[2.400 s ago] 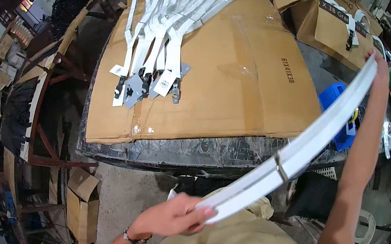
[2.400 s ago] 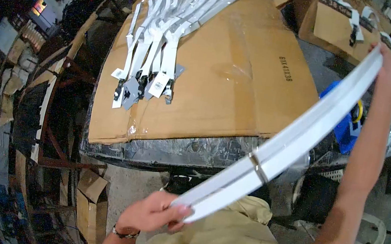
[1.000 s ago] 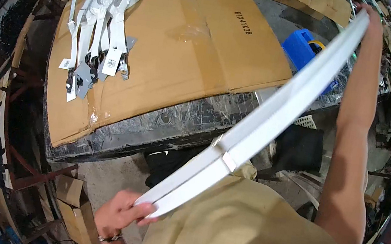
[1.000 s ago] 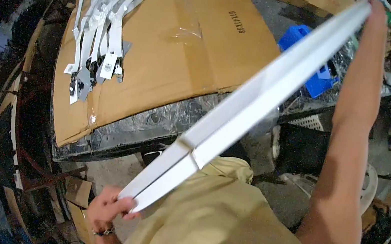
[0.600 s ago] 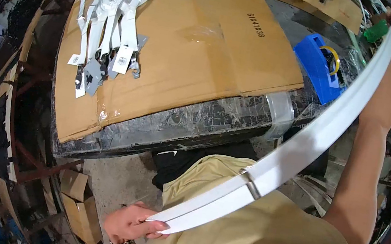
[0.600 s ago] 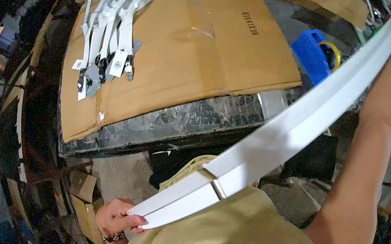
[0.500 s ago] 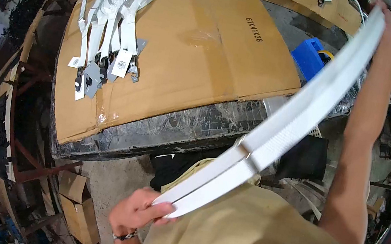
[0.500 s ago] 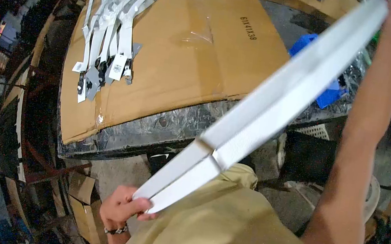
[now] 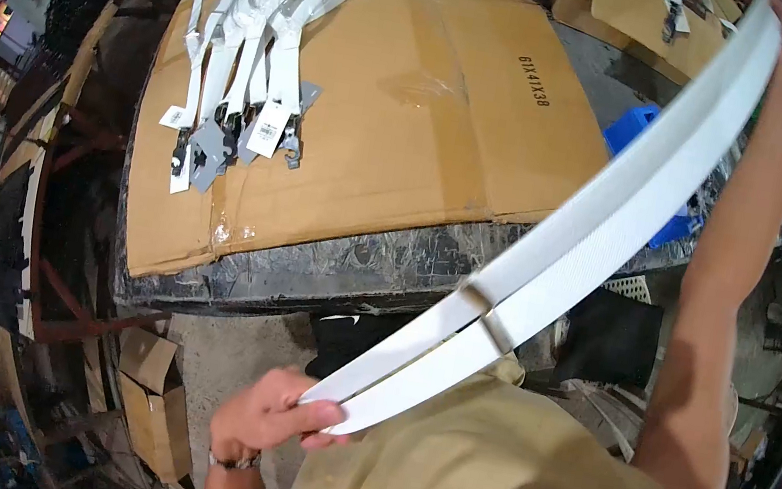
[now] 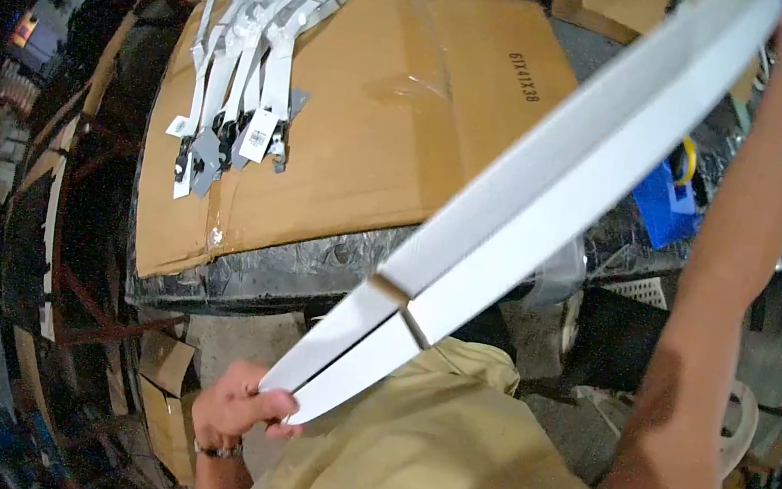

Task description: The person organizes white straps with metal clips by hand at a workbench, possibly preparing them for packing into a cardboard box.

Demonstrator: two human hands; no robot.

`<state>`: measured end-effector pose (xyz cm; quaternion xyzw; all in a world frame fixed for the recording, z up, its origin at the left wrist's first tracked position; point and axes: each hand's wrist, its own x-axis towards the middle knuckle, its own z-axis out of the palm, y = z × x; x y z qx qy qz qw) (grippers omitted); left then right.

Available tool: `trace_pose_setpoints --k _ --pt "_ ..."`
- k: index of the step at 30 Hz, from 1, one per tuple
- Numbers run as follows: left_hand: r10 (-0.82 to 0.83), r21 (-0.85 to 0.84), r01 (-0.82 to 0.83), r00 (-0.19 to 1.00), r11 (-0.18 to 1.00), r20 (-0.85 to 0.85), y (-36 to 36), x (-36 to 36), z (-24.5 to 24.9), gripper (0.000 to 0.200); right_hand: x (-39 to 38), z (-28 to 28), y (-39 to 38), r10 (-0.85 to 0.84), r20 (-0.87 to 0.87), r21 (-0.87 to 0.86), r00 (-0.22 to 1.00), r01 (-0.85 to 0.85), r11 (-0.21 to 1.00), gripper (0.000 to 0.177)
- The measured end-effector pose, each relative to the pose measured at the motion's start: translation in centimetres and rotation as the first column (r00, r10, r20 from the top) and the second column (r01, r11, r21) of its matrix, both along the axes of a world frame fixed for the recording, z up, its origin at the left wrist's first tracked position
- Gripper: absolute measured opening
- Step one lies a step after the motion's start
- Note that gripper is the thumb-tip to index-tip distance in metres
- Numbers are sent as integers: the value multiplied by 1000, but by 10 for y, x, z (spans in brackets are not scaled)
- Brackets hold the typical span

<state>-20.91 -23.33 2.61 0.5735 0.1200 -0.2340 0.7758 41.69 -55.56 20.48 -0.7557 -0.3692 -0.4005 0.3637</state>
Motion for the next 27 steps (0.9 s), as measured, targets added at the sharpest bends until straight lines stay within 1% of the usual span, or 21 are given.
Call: trace_pose_setpoints --k 1,2,3,4,5,6,8,9,11,12,14,16,17,18,19,20,22,23,24,26,27 --pt "-3 29 1 997 1000 72 -6 23 10 32 16 -14 14 5 178 -153 984 23 988 37" --pt "-14 64 4 989 998 146 -9 37 18 33 31 -30 32 9 342 -231 940 75 970 38" --pt "-26 108 8 986 994 164 -9 33 17 33 8 -28 53 131 -154 -1 979 -133 991 36" --pt "-43 152 16 982 988 182 -8 28 13 34 -16 -26 76 338 -482 413 808 -130 902 35" --pt "-59 198 17 975 980 212 -5 25 8 34 -17 -16 76 389 -522 507 759 -91 857 34" --pt "-188 131 171 973 977 133 5 9 2 34 -16 -10 61 379 -513 488 770 -101 867 34" --pt "-131 -130 114 983 985 -130 19 -37 -31 33 -7 1 29 380 -514 478 769 -112 871 33" --pt "-162 -106 151 982 983 -99 20 -31 -31 33 -11 7 17 396 -523 484 755 -119 867 32" --pt "-215 -49 212 975 976 -51 21 -22 -24 33 -30 5 15 458 -561 513 690 -144 846 32" --pt "-72 -49 66 988 997 -138 20 -14 -23 34 -46 1 22 513 -588 538 625 -171 826 31" --pt "-11 -89 3 995 996 -98 20 6 -4 36 -97 -25 42 623 -618 608 480 -210 766 31" --pt "-20 -60 15 996 998 -91 29 12 19 36 -156 -59 72 702 -604 682 377 -210 700 33" --pt "-30 -44 26 996 999 -87 34 13 25 36 -179 -62 82 728 -569 726 383 -182 664 35" --pt "114 -32 -115 993 993 -33 36 6 22 32 -200 -65 88 748 -533 767 396 -147 625 36" --pt "79 -75 -77 997 994 22 46 8 22 29 -209 -68 86 760 -500 804 415 -105 586 37" --pt "42 -122 -33 997 992 71 54 11 24 28 -193 -78 74 730 -558 762 395 -106 639 40" --pt "130 7 -130 991 991 17 55 9 34 26 -178 -101 70 722 -581 719 376 -181 672 42" --pt "176 76 -175 984 982 3 56 7 38 26 -178 -111 73 698 -608 727 378 -89 681 43" --pt "199 135 -196 980 971 -10 61 7 38 24 -179 -122 75 700 -615 723 362 -95 684 43" --pt "255 252 -239 966 938 -31 76 4 35 20 -183 -140 76 621 -672 644 404 -95 759 40" --pt "288 282 -271 957 920 -21 82 4 36 16 -189 -146 79 612 -676 648 410 -64 759 38"
